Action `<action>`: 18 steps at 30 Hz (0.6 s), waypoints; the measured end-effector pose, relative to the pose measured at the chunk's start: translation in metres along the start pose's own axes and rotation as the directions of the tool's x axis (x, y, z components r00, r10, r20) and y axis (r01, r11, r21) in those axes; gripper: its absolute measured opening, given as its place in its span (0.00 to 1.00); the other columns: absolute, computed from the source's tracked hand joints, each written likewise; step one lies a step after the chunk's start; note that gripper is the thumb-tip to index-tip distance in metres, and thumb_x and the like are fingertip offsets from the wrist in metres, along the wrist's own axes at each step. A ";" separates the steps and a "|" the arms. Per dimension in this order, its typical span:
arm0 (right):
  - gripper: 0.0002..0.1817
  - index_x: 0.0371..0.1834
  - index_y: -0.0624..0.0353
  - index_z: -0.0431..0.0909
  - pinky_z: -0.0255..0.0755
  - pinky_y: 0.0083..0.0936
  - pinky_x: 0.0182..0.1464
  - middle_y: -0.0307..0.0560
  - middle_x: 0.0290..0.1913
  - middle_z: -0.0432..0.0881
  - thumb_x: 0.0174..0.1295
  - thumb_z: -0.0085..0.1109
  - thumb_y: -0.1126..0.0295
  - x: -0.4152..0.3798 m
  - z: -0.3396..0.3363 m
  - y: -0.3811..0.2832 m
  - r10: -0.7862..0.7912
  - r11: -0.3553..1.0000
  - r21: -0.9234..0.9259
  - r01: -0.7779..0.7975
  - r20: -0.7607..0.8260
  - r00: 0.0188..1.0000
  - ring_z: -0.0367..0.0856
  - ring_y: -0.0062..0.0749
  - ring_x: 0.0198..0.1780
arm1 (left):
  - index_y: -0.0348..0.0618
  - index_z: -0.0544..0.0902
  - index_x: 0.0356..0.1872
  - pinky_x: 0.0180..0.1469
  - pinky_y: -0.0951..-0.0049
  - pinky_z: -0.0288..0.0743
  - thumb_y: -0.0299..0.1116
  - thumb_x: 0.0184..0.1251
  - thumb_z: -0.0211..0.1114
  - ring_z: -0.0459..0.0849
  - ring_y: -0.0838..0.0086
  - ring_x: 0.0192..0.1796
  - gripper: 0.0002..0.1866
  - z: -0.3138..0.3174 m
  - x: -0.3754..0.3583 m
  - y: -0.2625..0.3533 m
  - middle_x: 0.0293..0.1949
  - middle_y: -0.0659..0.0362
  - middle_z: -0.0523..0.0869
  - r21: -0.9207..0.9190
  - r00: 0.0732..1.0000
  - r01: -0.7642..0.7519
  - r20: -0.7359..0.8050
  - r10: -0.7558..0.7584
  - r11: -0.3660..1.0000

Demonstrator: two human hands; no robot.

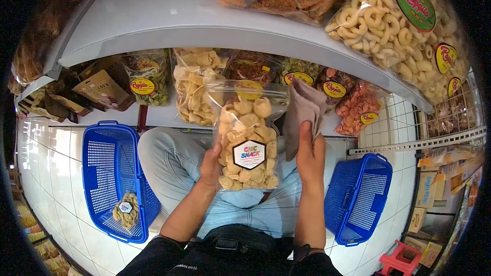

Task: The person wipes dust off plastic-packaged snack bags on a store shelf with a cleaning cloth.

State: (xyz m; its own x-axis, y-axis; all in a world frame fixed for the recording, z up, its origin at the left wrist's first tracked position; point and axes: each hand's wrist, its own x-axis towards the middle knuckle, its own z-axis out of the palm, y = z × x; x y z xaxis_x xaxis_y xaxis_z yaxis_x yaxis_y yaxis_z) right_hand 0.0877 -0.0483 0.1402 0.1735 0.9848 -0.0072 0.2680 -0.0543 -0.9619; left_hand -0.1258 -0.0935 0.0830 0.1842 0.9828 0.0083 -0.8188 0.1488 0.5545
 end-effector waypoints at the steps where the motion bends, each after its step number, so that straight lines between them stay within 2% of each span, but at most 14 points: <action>1: 0.26 0.69 0.70 0.76 0.69 0.27 0.67 0.47 0.67 0.82 0.85 0.54 0.56 -0.007 -0.001 0.015 0.038 0.994 0.098 -0.043 0.057 0.998 0.76 0.28 0.65 | 0.43 0.40 0.90 0.86 0.61 0.51 0.53 0.75 0.63 0.58 0.60 0.87 0.54 -0.004 0.001 -0.003 0.87 0.49 0.54 0.087 0.999 -0.042 0.008 0.042 0.995; 3: 0.29 0.74 0.68 0.72 0.65 0.27 0.73 0.45 0.72 0.79 0.85 0.53 0.53 -0.023 0.000 0.035 0.094 0.949 0.282 -0.142 0.178 0.980 0.74 0.28 0.70 | 0.41 0.41 0.89 0.85 0.62 0.53 0.53 0.75 0.69 0.60 0.61 0.85 0.57 -0.002 0.000 -0.004 0.85 0.48 0.58 0.125 0.997 -0.081 -0.002 0.082 0.989; 5: 0.31 0.76 0.67 0.70 0.67 0.29 0.74 0.46 0.72 0.78 0.84 0.55 0.52 -0.036 0.004 0.036 0.081 0.932 0.329 -0.153 0.220 0.972 0.75 0.30 0.71 | 0.39 0.44 0.89 0.84 0.61 0.54 0.48 0.74 0.71 0.62 0.61 0.85 0.55 0.000 0.004 -0.003 0.85 0.48 0.60 0.149 0.995 -0.074 -0.057 0.083 0.986; 7: 0.32 0.77 0.66 0.69 0.70 0.33 0.74 0.48 0.72 0.79 0.83 0.58 0.51 -0.045 0.006 0.036 0.070 0.902 0.399 -0.164 0.240 0.968 0.77 0.33 0.72 | 0.37 0.47 0.88 0.84 0.61 0.55 0.44 0.74 0.72 0.64 0.61 0.84 0.53 -0.001 0.006 -0.002 0.83 0.48 0.63 0.172 0.993 -0.082 -0.068 0.095 0.982; 10: 0.33 0.76 0.66 0.70 0.73 0.33 0.72 0.48 0.71 0.80 0.81 0.60 0.50 -0.057 0.007 0.036 0.133 0.833 0.515 -0.200 0.164 0.978 0.79 0.32 0.70 | 0.34 0.52 0.87 0.83 0.62 0.57 0.41 0.74 0.72 0.66 0.62 0.83 0.50 -0.008 0.012 -0.005 0.82 0.48 0.67 0.190 0.993 -0.112 -0.024 0.118 0.975; 13: 0.30 0.69 0.64 0.77 0.76 0.30 0.65 0.45 0.63 0.85 0.80 0.62 0.49 -0.061 -0.005 0.034 0.163 0.893 0.404 -0.198 0.120 0.979 0.83 0.28 0.62 | 0.32 0.54 0.86 0.83 0.63 0.57 0.38 0.76 0.70 0.67 0.63 0.82 0.46 -0.007 0.012 -0.003 0.81 0.48 0.69 0.183 0.998 -0.058 0.017 0.056 0.981; 15: 0.28 0.63 0.63 0.82 0.76 0.27 0.59 0.42 0.57 0.87 0.79 0.64 0.48 -0.057 -0.013 0.038 0.079 0.944 0.318 -0.088 0.043 0.996 0.83 0.25 0.56 | 0.31 0.54 0.86 0.83 0.63 0.57 0.35 0.77 0.68 0.67 0.63 0.82 0.44 -0.005 0.011 -0.002 0.81 0.48 0.68 0.260 0.999 -0.017 0.045 0.005 0.966; 18: 0.29 0.64 0.66 0.82 0.73 0.26 0.61 0.43 0.57 0.87 0.76 0.68 0.48 -0.045 -0.023 0.032 -0.009 0.959 0.284 0.016 -0.026 1.000 0.82 0.25 0.56 | 0.31 0.54 0.86 0.83 0.63 0.57 0.32 0.80 0.65 0.67 0.63 0.82 0.42 -0.001 0.008 -0.006 0.81 0.47 0.68 0.389 0.990 -0.035 0.136 -0.020 0.921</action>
State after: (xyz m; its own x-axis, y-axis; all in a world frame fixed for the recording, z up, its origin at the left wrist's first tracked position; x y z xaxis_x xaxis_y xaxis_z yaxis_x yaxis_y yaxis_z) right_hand 0.1106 -0.0980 0.1159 0.1954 0.9807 0.0084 -0.0098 0.0105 -0.9999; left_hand -0.1201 -0.0861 0.0791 0.2728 0.9557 0.1104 -0.5487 0.0604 0.8339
